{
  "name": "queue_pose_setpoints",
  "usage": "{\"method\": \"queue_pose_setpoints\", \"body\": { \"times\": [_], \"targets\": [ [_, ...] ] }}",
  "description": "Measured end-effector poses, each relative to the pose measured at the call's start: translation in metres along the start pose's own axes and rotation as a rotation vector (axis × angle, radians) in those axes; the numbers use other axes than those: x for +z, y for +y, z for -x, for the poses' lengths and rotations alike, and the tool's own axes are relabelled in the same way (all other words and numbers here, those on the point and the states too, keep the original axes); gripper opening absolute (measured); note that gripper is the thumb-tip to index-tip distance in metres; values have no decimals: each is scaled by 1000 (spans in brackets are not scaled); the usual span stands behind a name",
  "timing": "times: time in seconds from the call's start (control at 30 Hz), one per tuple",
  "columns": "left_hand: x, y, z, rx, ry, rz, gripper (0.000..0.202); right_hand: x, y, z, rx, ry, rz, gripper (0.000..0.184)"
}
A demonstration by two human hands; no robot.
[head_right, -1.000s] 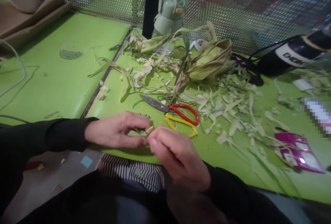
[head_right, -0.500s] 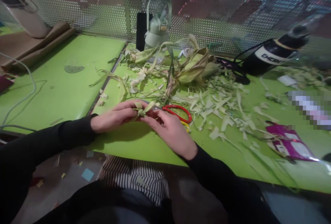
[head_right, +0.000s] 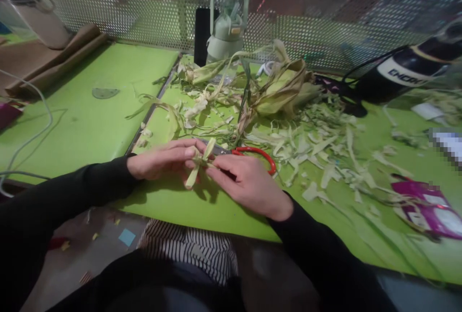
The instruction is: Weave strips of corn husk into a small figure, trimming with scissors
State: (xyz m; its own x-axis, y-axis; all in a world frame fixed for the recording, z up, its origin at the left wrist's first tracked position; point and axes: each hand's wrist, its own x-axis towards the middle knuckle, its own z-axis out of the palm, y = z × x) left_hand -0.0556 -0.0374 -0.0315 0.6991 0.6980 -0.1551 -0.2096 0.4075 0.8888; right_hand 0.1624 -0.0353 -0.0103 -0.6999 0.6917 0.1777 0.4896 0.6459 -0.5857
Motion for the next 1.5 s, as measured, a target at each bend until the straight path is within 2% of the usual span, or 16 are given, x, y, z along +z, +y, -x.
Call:
{"method": "queue_pose_setpoints", "body": {
  "times": [0.1,0.23,0.33,0.43,0.6,0.83,1.0,1.07,1.17,1.27,1.4,1.5],
  "targets": [
    [3,1,-1,-13,20,-44,36,-1,3,0,0,-68,-97,40],
    [6,-3,-1,10,34,-142,21,9,4,2,150,-128,-358,43],
    [8,-5,0,31,52,-178,19,23,3,7,308,-64,-616,45],
    [11,-6,0,106,72,-166,18,34,2,11,400,-9,-831,45],
    [20,-6,4,181,28,-144,17,35,-5,17,481,-16,-1036,46],
    [18,-3,6,171,-60,-151,17,28,-6,28,506,19,-984,49],
    [9,-4,3,190,-36,-130,20,27,6,23,546,111,-1098,45],
    [6,-7,2,230,-23,-167,24,27,7,18,555,112,-1076,48],
    [4,-12,0,319,56,-368,24,29,4,12,538,11,-931,56],
    [2,-15,-2,459,182,-670,22,31,-3,7,558,-95,-845,51],
    [-2,-15,-3,608,257,-1016,21,33,-6,5,566,-86,-844,45],
    [-3,-13,-3,583,276,-1138,21,32,-6,6,554,-45,-808,40]
  ]
}}
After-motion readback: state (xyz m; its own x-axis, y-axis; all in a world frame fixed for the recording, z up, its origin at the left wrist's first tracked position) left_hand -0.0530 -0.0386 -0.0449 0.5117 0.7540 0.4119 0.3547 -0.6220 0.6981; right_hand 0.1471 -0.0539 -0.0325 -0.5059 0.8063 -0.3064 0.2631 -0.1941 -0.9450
